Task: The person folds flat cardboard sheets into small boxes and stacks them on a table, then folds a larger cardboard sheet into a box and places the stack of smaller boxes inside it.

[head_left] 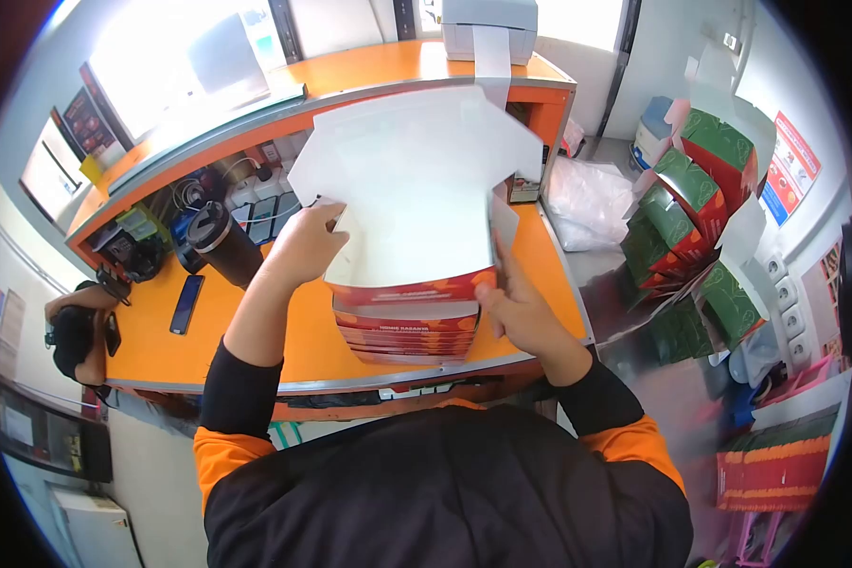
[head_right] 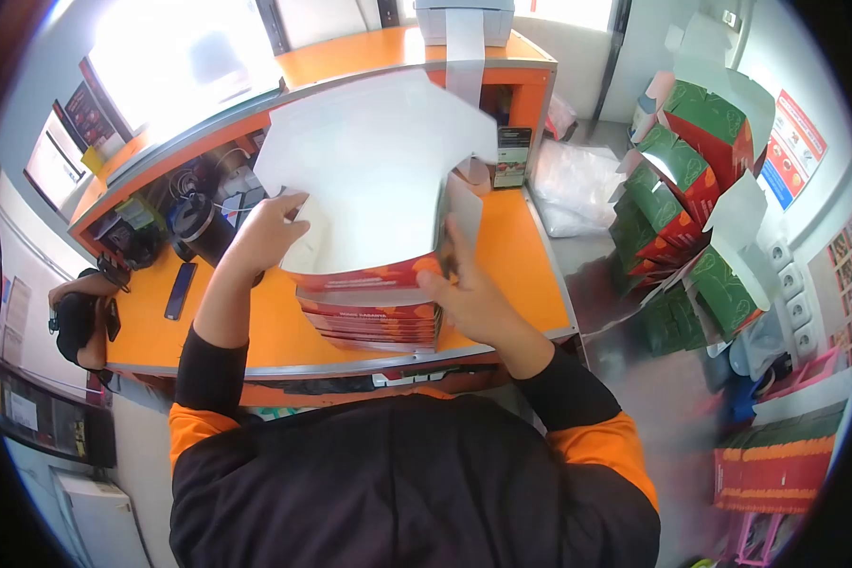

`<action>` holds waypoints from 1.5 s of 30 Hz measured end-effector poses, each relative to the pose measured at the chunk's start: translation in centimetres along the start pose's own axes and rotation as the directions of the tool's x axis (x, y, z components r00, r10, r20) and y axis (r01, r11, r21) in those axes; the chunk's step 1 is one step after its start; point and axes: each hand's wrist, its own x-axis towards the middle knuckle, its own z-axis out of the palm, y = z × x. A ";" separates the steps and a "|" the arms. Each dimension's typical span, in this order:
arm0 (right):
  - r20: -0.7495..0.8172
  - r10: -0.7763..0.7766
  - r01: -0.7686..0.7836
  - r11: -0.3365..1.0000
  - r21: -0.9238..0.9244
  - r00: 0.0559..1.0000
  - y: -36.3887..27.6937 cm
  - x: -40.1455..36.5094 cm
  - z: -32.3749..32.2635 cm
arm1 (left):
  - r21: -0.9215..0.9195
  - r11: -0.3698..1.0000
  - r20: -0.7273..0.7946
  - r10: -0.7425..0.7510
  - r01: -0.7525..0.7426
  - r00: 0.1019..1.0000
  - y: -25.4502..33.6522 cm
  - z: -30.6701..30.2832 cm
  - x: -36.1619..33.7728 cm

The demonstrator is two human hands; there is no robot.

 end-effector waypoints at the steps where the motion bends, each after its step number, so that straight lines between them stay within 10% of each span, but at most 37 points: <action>1: -0.053 -0.072 0.074 0.997 0.027 0.996 -0.3 -0.1 0.3 | -0.067 0.997 -0.093 0.031 -0.037 0.995 0.2 0.4 0.1; 8: 0.003 -0.037 0.035 0.910 -0.412 0.999 0.8 -1.0 1.2 | 0.314 0.942 0.248 0.036 -0.116 0.968 -2.3 0.5 0.8; 11: 0.071 -0.281 0.236 0.615 -0.752 0.957 2.2 -1.2 1.6 | 0.334 0.942 0.284 -0.058 -0.042 0.957 -0.9 -1.0 0.0; 28: 0.158 -0.208 0.239 0.462 -0.854 0.965 1.4 -0.6 3.4 | 0.391 0.920 0.260 -0.148 0.036 0.954 -1.2 -1.7 0.6; 32: 0.153 -0.314 0.311 0.551 -0.775 0.937 1.8 -0.9 4.3 | 0.680 0.733 -0.064 0.047 0.009 0.997 3.1 0.7 -0.9; 37: 0.262 -0.373 0.429 0.487 -0.761 0.890 3.0 -0.5 4.9 | 0.502 0.826 0.355 0.071 -0.255 0.932 9.5 5.7 -2.1; 45: 0.206 -0.426 0.409 0.464 -0.786 0.881 4.9 1.9 2.2 | 0.465 0.821 0.494 0.070 -0.332 0.866 8.5 6.1 -0.9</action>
